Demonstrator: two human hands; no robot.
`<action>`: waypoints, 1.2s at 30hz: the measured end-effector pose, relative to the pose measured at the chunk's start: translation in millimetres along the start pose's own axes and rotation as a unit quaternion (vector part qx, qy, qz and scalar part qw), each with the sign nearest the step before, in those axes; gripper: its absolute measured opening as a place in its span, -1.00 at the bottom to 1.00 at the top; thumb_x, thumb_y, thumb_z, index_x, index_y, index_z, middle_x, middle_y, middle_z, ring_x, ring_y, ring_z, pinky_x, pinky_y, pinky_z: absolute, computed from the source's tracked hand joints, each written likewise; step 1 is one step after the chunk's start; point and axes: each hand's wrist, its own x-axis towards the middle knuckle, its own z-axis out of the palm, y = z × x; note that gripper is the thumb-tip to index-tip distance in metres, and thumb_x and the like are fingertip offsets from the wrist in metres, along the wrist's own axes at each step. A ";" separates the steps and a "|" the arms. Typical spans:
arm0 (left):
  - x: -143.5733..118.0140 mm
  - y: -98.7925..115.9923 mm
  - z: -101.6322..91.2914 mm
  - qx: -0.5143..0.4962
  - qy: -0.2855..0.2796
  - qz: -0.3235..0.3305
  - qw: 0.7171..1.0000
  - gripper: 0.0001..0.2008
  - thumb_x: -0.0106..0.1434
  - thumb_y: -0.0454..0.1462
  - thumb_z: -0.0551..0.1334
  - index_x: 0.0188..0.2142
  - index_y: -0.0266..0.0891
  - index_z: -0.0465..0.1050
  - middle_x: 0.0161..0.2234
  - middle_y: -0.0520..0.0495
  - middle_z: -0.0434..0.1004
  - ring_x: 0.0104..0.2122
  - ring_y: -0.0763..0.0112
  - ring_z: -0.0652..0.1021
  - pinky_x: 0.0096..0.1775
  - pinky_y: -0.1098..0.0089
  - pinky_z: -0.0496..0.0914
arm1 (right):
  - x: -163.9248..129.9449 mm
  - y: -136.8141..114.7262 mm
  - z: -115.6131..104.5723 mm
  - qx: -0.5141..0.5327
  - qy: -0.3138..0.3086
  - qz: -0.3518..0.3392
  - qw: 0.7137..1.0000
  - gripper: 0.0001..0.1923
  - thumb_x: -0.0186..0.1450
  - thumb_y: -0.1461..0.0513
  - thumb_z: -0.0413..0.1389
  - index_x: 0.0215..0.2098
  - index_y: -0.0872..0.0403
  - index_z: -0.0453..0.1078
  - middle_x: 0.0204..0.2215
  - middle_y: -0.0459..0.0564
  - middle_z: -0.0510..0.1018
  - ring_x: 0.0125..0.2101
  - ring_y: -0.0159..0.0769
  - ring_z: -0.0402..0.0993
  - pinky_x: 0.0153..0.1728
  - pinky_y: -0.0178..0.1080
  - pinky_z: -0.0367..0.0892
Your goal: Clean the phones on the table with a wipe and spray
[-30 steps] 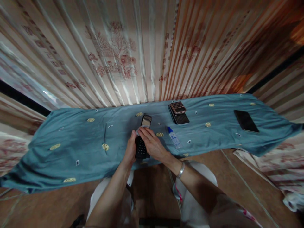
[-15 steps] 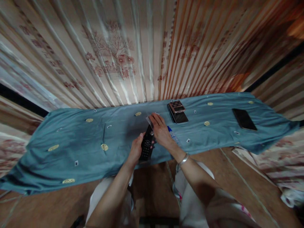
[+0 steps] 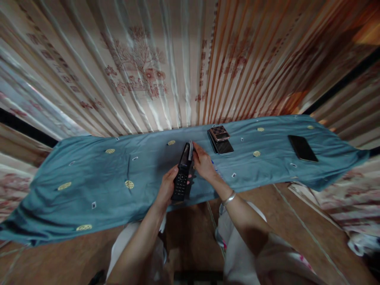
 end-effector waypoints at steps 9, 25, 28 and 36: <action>-4.1 4.7 2.7 -0.018 -0.005 0.005 1.000 -0.47 0.22 -0.11 0.21 0.12 -0.35 0.32 -0.27 -0.22 0.63 -0.43 0.28 0.63 -0.53 0.43 0.45 | 5.0 1.5 11.3 0.196 0.016 0.147 0.969 -0.68 0.30 0.20 -0.07 -0.14 0.14 0.47 -0.28 -0.01 0.61 -0.27 -0.29 0.51 -0.21 -0.29 0.39; 7.5 10.4 -8.5 -0.036 0.028 0.095 0.994 -0.60 0.12 -0.07 0.28 -0.15 -0.30 0.47 -0.39 -0.05 0.59 -0.47 0.39 0.56 -0.40 0.42 0.44 | -25.3 -36.5 7.0 -0.037 -0.143 0.012 0.989 -0.73 0.38 0.31 -0.12 -0.28 0.09 0.42 -0.37 0.01 0.57 -0.31 -0.25 0.51 -0.27 -0.31 0.30; 8.4 13.4 -10.2 -0.048 0.030 0.101 0.993 -0.61 0.14 -0.08 0.27 -0.13 -0.31 0.46 -0.32 -0.09 0.61 -0.40 0.36 0.58 -0.33 0.38 0.46 | -26.0 -35.3 5.2 -0.044 -0.123 -0.018 0.991 -0.74 0.38 0.31 -0.10 -0.24 0.10 0.43 -0.27 0.06 0.58 -0.20 -0.22 0.51 -0.15 -0.25 0.34; 15.3 3.7 -14.0 -0.055 0.060 0.118 0.990 -0.60 0.15 -0.05 0.28 -0.14 -0.29 0.50 -0.27 -0.07 0.61 -0.25 0.34 0.58 -0.16 0.38 0.42 | -29.8 -34.3 9.7 -0.031 -0.076 -0.066 0.994 -0.64 0.38 0.30 -0.09 0.05 0.07 0.41 -0.08 0.09 0.55 -0.05 -0.18 0.44 0.03 -0.09 0.35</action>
